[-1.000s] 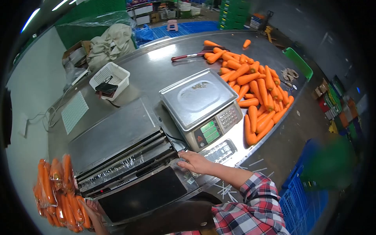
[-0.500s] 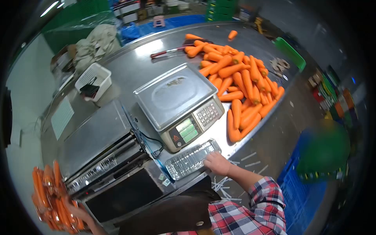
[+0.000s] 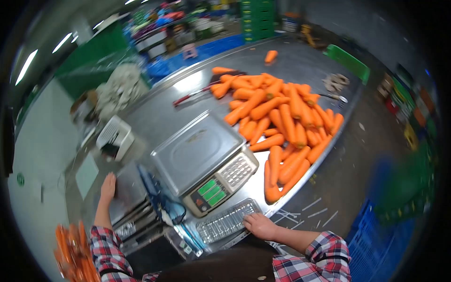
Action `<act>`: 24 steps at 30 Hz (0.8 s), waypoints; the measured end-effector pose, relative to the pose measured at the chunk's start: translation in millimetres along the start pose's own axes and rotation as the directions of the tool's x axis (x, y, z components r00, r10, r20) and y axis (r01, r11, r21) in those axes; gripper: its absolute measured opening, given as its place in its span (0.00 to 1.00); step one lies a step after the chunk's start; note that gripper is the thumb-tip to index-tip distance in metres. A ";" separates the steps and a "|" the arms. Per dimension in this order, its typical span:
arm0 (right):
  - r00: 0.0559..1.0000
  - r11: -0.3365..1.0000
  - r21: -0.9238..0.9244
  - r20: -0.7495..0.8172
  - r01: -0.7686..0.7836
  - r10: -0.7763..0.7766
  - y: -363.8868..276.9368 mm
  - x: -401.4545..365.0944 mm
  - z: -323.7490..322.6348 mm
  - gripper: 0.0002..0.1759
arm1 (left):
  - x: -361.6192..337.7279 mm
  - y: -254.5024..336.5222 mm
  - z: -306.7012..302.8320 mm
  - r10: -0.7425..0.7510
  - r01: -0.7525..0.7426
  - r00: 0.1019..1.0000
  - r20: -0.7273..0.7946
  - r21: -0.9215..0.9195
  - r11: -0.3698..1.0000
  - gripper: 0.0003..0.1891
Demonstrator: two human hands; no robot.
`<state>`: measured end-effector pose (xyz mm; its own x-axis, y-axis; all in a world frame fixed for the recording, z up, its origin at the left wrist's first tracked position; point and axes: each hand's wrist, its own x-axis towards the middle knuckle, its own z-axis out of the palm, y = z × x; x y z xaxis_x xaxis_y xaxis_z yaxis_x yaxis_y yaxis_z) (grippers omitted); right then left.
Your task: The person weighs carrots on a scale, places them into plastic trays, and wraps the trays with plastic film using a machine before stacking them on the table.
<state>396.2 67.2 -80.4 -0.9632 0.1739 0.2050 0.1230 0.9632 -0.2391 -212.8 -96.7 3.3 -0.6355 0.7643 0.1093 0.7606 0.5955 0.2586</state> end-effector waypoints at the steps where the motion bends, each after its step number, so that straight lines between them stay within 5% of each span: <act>1: 0.995 0.998 0.014 0.080 -0.062 0.060 -4.9 -1.3 0.0 0.13 | 4.4 4.0 8.5 -0.021 0.022 1.000 -0.022 0.069 0.997 0.26; 5: 0.999 0.999 0.031 0.027 -0.031 0.030 -2.1 -2.8 4.5 0.06 | 22.8 19.6 9.6 -0.228 0.213 0.972 0.054 0.203 0.956 0.27; 12: 0.989 0.987 0.072 0.032 0.145 -0.147 8.3 3.3 -1.2 0.05 | 15.1 5.5 10.1 -0.121 0.122 0.989 0.084 -0.005 0.992 0.29; 15: 0.992 0.977 0.186 -0.098 0.100 -0.082 18.9 2.6 -21.6 0.11 | 20.9 -35.8 28.5 -0.054 0.063 0.998 0.042 -0.244 0.968 0.28; 18: 0.940 0.982 0.185 -0.338 0.029 0.036 29.6 24.7 -60.2 0.18 | -3.0 38.0 -5.3 -0.086 0.050 0.994 -0.074 -0.399 0.916 0.26; 21: 0.863 0.994 0.107 -0.500 -0.015 0.067 50.8 81.5 -80.8 0.17 | -41.7 165.6 -40.9 0.075 -0.170 0.972 -0.225 -0.445 0.879 0.19; 23: 0.813 0.994 0.111 -0.581 0.019 0.049 72.2 126.7 -70.0 0.16 | -60.6 228.3 -41.5 0.416 -0.494 0.852 -0.317 -0.226 0.840 0.19; 24: 0.834 0.994 0.112 -0.549 0.016 0.049 84.6 148.6 -58.5 0.16 | -68.6 261.7 -40.2 0.489 -0.535 0.833 -0.259 -0.153 0.831 0.22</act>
<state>277.4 186.5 -14.6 -0.6663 0.3046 0.6807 0.0804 0.9368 -0.3405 24.5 -3.2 102.1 -0.1919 0.8636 0.4663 0.9518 0.0478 0.3031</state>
